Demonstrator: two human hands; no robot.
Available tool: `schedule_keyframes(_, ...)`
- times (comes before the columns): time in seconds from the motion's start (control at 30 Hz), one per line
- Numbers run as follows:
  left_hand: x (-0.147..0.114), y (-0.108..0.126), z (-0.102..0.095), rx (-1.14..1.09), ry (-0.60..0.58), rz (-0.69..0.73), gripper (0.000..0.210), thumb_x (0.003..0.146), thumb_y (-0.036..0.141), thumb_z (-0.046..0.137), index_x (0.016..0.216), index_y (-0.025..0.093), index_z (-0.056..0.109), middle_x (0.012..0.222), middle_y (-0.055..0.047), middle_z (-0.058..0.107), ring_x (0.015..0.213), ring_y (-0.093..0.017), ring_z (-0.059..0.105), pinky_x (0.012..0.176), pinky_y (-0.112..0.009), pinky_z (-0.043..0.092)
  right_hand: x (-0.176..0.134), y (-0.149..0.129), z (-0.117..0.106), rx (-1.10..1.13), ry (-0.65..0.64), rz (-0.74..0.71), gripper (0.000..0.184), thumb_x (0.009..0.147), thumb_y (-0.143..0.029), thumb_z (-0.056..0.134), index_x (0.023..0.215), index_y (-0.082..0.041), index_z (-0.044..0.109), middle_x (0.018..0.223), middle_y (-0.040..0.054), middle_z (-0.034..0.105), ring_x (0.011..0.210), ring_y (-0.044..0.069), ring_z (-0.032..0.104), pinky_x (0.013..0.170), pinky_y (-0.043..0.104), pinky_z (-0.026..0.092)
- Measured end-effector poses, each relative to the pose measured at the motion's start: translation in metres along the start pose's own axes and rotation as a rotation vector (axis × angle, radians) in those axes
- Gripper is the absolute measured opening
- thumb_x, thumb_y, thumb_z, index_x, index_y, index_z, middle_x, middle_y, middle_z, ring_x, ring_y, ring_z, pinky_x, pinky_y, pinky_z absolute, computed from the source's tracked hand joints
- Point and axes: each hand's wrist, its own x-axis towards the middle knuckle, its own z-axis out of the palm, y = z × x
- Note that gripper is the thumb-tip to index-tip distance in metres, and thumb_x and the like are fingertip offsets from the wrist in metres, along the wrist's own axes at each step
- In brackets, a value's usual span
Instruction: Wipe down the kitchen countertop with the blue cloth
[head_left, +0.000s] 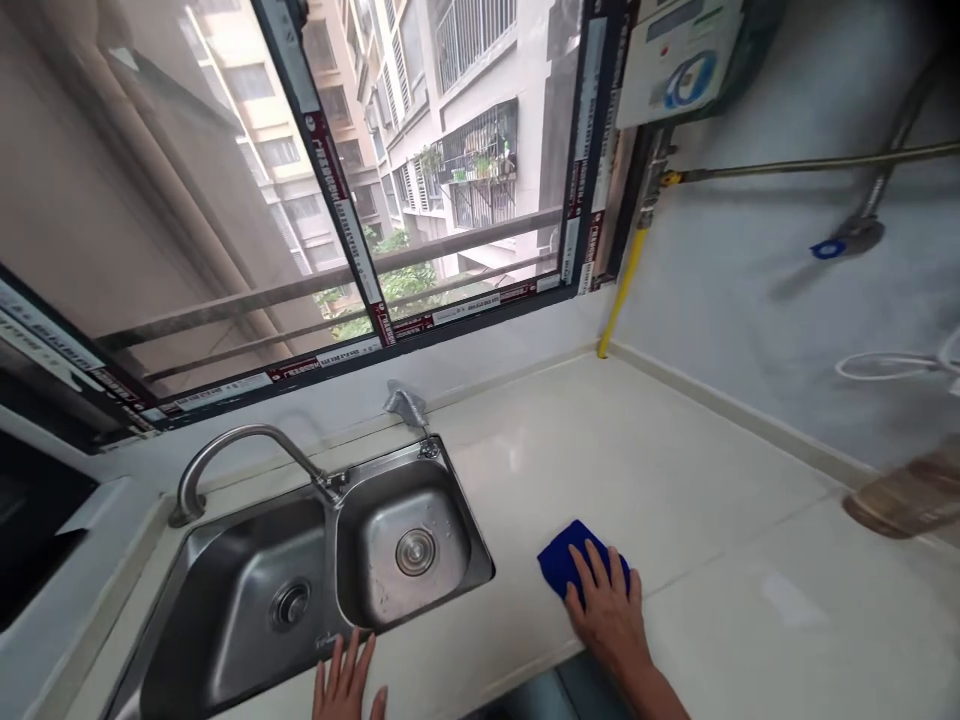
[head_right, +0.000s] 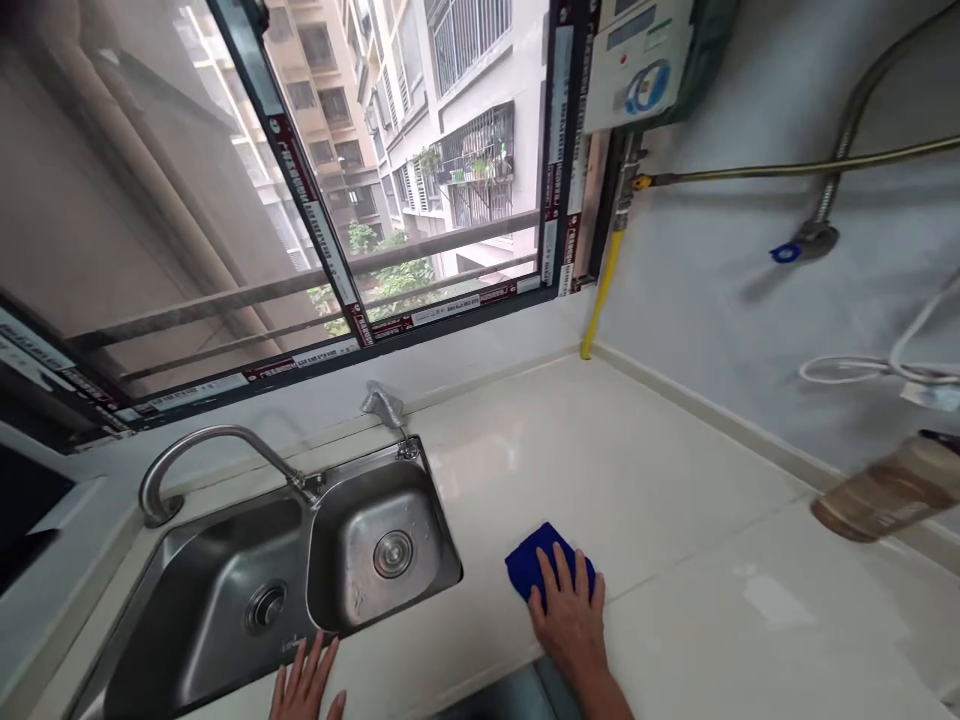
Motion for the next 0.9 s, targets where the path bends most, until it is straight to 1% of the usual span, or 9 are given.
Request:
schedule_keyframes(0.07, 0.000, 0.003, 0.001, -0.021, -0.037, -0.012, 0.076, 0.090, 0.037, 0.051, 0.157, 0.037, 0.014, 0.154, -0.002, 0.046, 0.143, -0.030, 0.042, 0.108, -0.054, 0.044, -0.008, -0.003, 0.004, -0.017, 0.029, 0.010, 0.060, 0.091, -0.027, 0.032, 0.151, -0.023, 0.037, 0.145, 0.0130, 0.051, 0.142, 0.038, 0.032, 0.111, 0.068, 0.030)
schedule_keyframes(0.13, 0.001, 0.006, 0.002, -0.039, -0.052, -0.015, 0.076, 0.090, 0.038, 0.051, 0.157, 0.036, 0.015, 0.156, -0.001, 0.044, 0.144, -0.030, 0.040, 0.111, -0.053, 0.041, -0.023, -0.012, 0.003, -0.052, 0.039, 0.018, 0.062, 0.093, -0.031, 0.034, 0.154, -0.021, 0.031, 0.147, 0.0142, 0.049, 0.143, 0.040, 0.031, 0.110, 0.070, 0.029)
schedule_keyframes(0.27, 0.000, 0.009, 0.002, -0.089, -0.056, -0.035, 0.077, 0.090, 0.040, 0.051, 0.157, 0.035, 0.015, 0.156, -0.002, 0.043, 0.145, -0.030, 0.038, 0.117, -0.052, 0.033, -0.059, -0.051, -0.004, -0.137, -0.037, 0.019, 0.069, 0.091, -0.037, 0.042, 0.157, -0.024, 0.022, 0.154, 0.0137, 0.040, 0.144, 0.044, 0.027, 0.109, 0.072, 0.029)
schedule_keyframes(0.37, 0.000, 0.013, -0.004, -0.137, -0.110, -0.069, 0.076, 0.090, 0.040, 0.052, 0.158, 0.033, 0.019, 0.159, -0.003, 0.038, 0.147, -0.030, 0.033, 0.121, -0.053, 0.025, -0.082, -0.079, -0.009, -0.174, -0.122, -0.054, 0.074, 0.089, -0.036, 0.046, 0.157, -0.023, 0.020, 0.156, 0.0145, 0.037, 0.144, 0.045, 0.028, 0.107, 0.072, 0.033)
schedule_keyframes(0.47, 0.004, 0.016, -0.013, -0.178, -0.125, -0.083, 0.075, 0.090, 0.041, 0.052, 0.157, 0.030, 0.021, 0.160, -0.004, 0.037, 0.148, -0.030, 0.032, 0.123, -0.052, 0.020, -0.089, -0.093, -0.013, -0.174, -0.188, -0.162, 0.078, 0.087, -0.035, 0.049, 0.157, -0.021, 0.018, 0.157, 0.0153, 0.035, 0.144, 0.044, 0.030, 0.107, 0.068, 0.038)
schedule_keyframes(0.6, 0.008, 0.016, -0.021, -0.186, -0.126, -0.074, 0.073, 0.091, 0.040, 0.051, 0.157, 0.030, 0.023, 0.160, -0.004, 0.038, 0.148, -0.029, 0.031, 0.125, -0.050, 0.013, -0.068, -0.102, -0.007, -0.140, -0.255, -0.246, 0.080, 0.085, -0.031, 0.050, 0.157, -0.021, 0.016, 0.160, 0.0151, 0.029, 0.145, 0.042, 0.029, 0.108, 0.065, 0.039)
schedule_keyframes(0.73, 0.008, 0.016, -0.024, -0.197, -0.128, -0.083, 0.070, 0.092, 0.038, 0.052, 0.156, 0.028, 0.027, 0.160, -0.005, 0.038, 0.149, -0.029, 0.029, 0.126, -0.050, 0.009, -0.030, -0.109, 0.012, -0.125, -0.293, -0.282, 0.068, 0.085, -0.029, 0.048, 0.150, -0.019, 0.032, 0.158, 0.0137, 0.031, 0.145, 0.039, 0.027, 0.112, 0.062, 0.035)
schedule_keyframes(0.83, 0.007, 0.017, -0.026, -0.183, -0.141, -0.082, 0.067, 0.093, 0.039, 0.052, 0.155, 0.027, 0.030, 0.160, -0.004, 0.037, 0.150, -0.029, 0.026, 0.126, -0.050, 0.008, 0.000, -0.106, 0.029, -0.105, -0.307, -0.320, 0.059, 0.088, -0.030, 0.046, 0.145, -0.021, 0.041, 0.156, 0.0113, 0.035, 0.145, 0.036, 0.027, 0.114, 0.059, 0.034)
schedule_keyframes(0.9, 0.005, 0.018, -0.028, -0.178, -0.156, -0.088, 0.066, 0.093, 0.040, 0.051, 0.155, 0.028, 0.031, 0.161, -0.004, 0.036, 0.151, -0.028, 0.025, 0.125, -0.050, 0.011, 0.020, -0.101, 0.041, -0.101, -0.298, -0.334, 0.056, 0.089, -0.031, 0.045, 0.143, -0.020, 0.045, 0.154, 0.0119, 0.037, 0.145, 0.036, 0.026, 0.113, 0.058, 0.033)
